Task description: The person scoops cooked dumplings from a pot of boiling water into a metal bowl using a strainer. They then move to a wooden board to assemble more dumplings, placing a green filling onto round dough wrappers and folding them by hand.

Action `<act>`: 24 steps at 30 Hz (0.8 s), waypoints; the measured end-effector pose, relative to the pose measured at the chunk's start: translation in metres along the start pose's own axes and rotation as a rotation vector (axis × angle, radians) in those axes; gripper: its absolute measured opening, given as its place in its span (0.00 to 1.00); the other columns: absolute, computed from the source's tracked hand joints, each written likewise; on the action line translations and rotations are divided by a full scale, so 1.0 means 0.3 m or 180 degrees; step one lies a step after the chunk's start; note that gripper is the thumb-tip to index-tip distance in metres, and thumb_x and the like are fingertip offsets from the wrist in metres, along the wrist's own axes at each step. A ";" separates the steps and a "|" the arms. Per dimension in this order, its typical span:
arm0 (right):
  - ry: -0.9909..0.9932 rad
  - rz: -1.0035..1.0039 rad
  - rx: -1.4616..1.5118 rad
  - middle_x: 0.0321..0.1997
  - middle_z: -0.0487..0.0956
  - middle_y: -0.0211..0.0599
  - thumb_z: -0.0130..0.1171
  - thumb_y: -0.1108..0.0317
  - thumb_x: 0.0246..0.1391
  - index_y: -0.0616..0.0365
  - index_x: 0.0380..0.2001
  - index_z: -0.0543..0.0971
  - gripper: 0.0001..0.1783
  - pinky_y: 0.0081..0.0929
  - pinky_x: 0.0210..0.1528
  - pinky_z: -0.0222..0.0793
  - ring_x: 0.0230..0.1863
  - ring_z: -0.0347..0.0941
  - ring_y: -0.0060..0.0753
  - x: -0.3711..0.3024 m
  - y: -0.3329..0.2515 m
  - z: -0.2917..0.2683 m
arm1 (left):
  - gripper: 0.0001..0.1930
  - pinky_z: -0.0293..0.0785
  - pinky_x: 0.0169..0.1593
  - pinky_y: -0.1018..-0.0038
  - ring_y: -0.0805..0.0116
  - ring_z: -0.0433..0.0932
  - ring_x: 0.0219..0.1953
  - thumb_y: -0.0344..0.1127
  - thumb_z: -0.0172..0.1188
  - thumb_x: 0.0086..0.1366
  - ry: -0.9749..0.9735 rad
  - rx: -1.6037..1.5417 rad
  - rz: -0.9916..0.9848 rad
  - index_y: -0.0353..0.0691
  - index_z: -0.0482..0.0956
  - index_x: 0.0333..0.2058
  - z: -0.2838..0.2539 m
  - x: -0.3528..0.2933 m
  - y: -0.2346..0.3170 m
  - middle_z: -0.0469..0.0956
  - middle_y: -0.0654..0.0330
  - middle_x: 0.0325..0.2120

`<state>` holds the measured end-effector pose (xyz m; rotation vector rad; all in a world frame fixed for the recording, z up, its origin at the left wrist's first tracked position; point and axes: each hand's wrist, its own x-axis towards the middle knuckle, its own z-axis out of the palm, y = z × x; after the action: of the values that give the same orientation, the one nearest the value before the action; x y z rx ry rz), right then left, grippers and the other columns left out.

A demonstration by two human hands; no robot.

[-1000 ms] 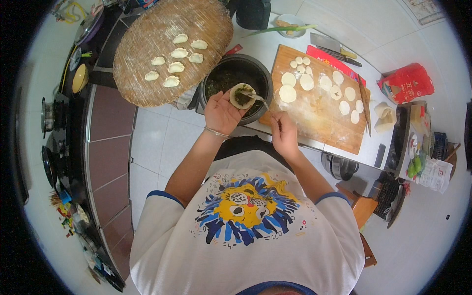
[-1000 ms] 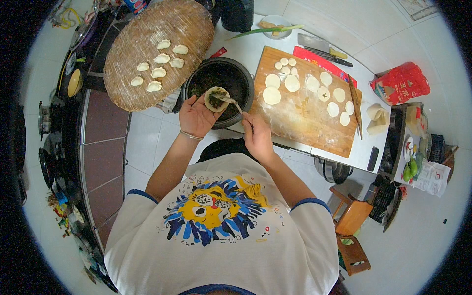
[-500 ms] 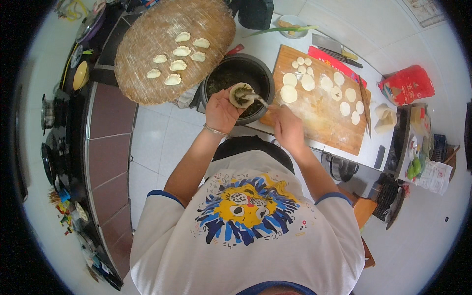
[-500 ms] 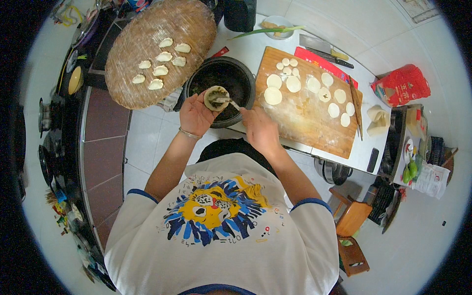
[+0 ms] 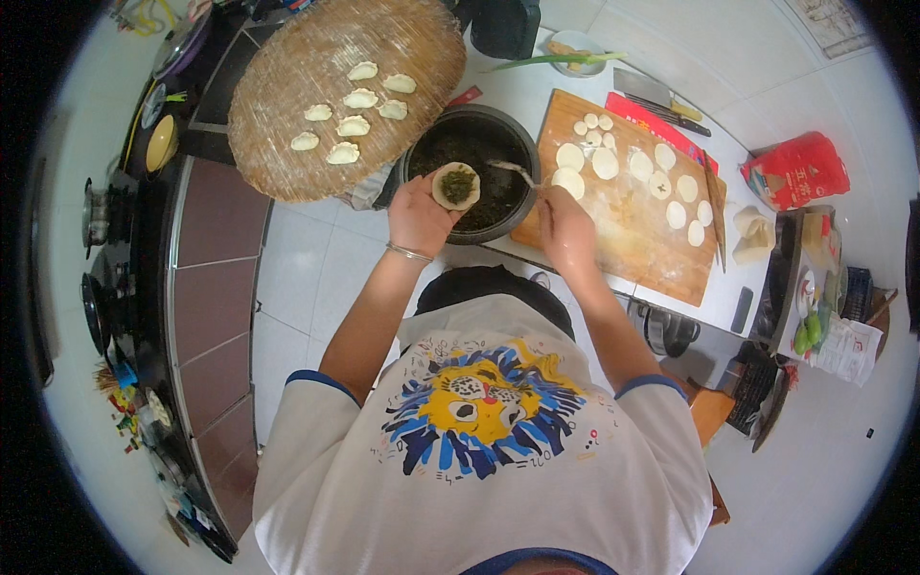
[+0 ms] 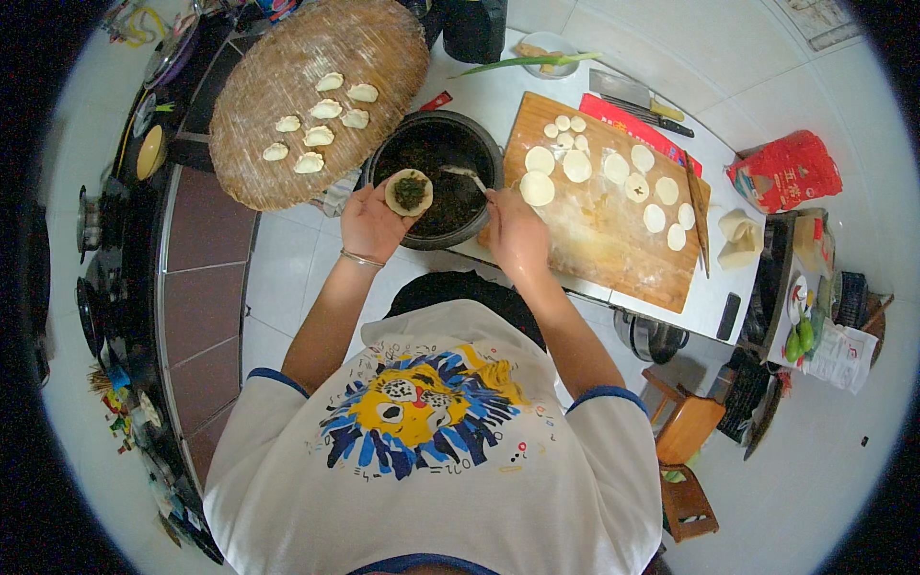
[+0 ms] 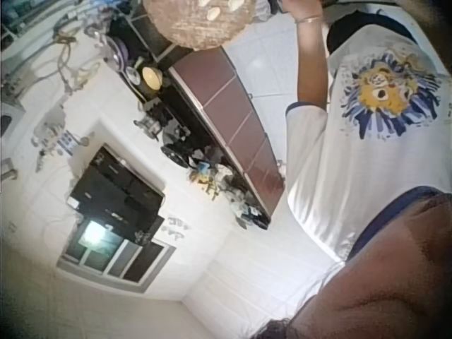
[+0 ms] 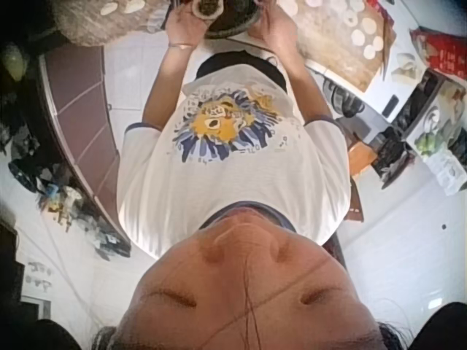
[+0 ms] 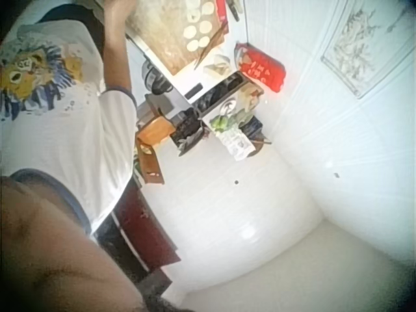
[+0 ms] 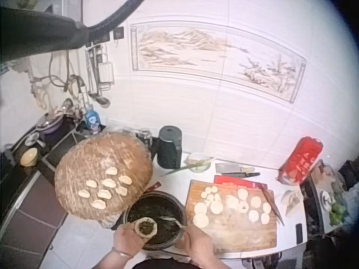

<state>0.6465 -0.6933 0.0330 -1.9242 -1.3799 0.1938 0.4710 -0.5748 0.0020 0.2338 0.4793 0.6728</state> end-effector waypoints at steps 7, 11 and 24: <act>-0.0996 -0.0657 -0.1492 0.27 0.71 0.36 0.53 0.70 0.40 0.55 0.27 0.74 0.07 0.31 0.34 0.67 0.34 0.69 0.37 -0.022 0.125 0.353 | 0.28 0.54 0.58 0.56 0.54 0.61 0.56 0.48 0.36 0.60 -0.0057 -0.0206 -0.0165 0.31 0.61 0.51 0.032 -0.033 0.025 0.63 0.49 0.52; -0.1354 -0.0697 -0.1265 0.29 0.70 0.38 0.56 0.65 0.41 0.55 0.27 0.75 0.08 0.31 0.37 0.66 0.36 0.68 0.38 -0.031 0.098 0.339 | 0.28 0.54 0.59 0.56 0.54 0.61 0.56 0.47 0.36 0.61 -0.0339 -0.0145 -0.0202 0.30 0.59 0.52 0.087 -0.047 0.024 0.63 0.48 0.52; 0.0719 -0.0871 0.0251 0.33 0.73 0.41 0.62 0.77 0.34 0.59 0.31 0.75 0.14 0.32 0.37 0.63 0.34 0.68 0.42 -0.053 0.043 -0.288 | 0.27 0.58 0.57 0.60 0.56 0.64 0.54 0.46 0.40 0.61 -0.1062 -0.0190 -0.1054 0.30 0.59 0.53 0.314 0.033 -0.196 0.64 0.48 0.51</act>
<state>0.6944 -0.7502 0.0816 -1.6177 -1.4404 -0.0972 0.5564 -0.6183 0.0591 0.1998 0.1702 0.3142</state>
